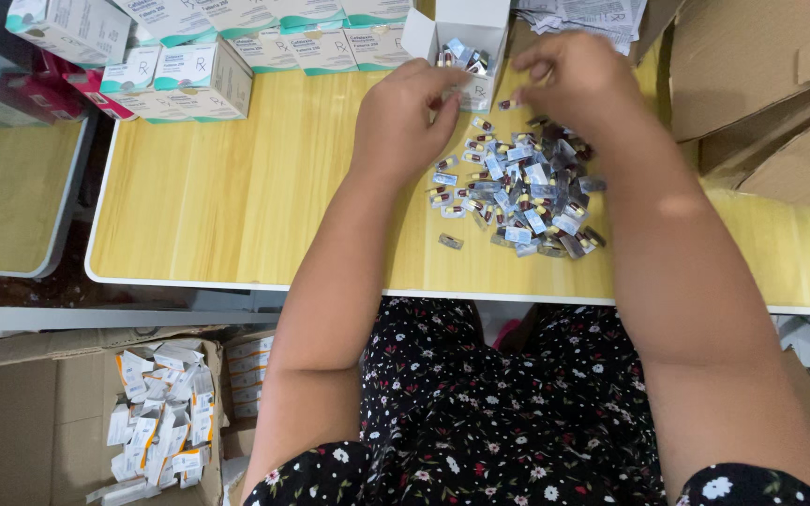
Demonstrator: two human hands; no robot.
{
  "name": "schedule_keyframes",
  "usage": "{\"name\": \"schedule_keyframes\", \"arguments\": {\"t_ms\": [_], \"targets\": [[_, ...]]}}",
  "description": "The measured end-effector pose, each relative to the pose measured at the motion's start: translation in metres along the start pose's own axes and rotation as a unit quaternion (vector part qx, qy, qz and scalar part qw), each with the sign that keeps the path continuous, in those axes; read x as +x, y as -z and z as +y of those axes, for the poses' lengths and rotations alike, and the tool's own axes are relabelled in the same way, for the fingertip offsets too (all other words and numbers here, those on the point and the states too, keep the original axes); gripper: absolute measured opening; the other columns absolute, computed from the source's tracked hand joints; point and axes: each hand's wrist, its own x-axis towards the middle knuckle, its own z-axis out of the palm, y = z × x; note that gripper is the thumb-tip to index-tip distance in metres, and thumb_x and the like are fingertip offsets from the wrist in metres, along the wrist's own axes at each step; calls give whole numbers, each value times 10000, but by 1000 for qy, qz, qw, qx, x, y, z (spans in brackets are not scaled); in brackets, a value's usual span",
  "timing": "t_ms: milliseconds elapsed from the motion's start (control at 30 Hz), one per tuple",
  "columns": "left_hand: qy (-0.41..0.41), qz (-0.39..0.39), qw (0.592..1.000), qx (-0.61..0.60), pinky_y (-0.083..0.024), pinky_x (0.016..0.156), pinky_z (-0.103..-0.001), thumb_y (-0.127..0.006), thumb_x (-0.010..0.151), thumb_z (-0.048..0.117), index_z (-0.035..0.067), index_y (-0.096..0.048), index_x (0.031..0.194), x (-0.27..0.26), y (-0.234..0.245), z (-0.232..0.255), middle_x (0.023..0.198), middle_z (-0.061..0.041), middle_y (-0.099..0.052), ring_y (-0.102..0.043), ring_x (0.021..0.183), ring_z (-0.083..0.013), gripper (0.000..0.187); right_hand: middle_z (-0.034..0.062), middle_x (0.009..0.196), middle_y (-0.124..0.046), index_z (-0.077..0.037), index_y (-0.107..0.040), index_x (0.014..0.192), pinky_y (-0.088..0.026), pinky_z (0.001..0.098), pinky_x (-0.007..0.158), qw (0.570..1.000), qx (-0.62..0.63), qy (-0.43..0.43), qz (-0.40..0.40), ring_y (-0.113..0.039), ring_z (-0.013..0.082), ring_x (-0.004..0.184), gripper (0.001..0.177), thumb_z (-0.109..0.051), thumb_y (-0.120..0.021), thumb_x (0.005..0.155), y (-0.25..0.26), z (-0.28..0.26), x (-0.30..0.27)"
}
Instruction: The person places small individually wrapped items from a pile on the table into a small white box. The person closes the box and sets it aside, then repeats the process with another box.
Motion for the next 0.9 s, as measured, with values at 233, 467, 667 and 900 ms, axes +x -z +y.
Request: {"name": "schedule_keyframes", "arguments": {"t_ms": [233, 467, 667, 900], "targets": [[-2, 122, 991, 54, -542, 699, -397, -799, 871, 176, 132, -788, 1016, 6, -12, -12, 904, -79, -651, -684, 805, -286, 152, 33, 892, -765, -174, -821, 955, -539, 384, 731, 993, -77, 52, -67, -708, 207, 816, 164, -268, -852, 825, 2, -11, -10], [-7, 119, 993, 5, -550, 723, -385, -776, 902, 138, 135, -760, 1113, 3, -26, -4, 903, -88, -645, -690, 792, -270, 212, -42, 824, -691, -91, -771, 962, -457, 208, 640, 958, 245, 126, -74, -584, 16, 734, 55, -102, -804, 920, 21, -20, -18], [-45, 86, 995, -24, -551, 715, -371, -760, 927, 96, 125, -721, 1076, 0, -11, 2, 927, -78, -670, -703, 785, -251, 157, -44, 856, -633, -22, -700, 1012, -412, 195, 662, 916, 341, 178, 117, -522, -1, 752, 128, -43, -824, 1034, 6, -20, -9], [-58, -130, 988, 66, -540, 686, -436, -804, 814, 181, 155, -796, 974, 0, -9, 4, 879, -77, -695, -683, 799, -314, 162, 44, 807, -750, -176, -800, 1055, -528, 323, 641, 979, 55, 145, -131, -681, 146, 691, 200, -182, -804, 855, 10, -12, -17]]}}
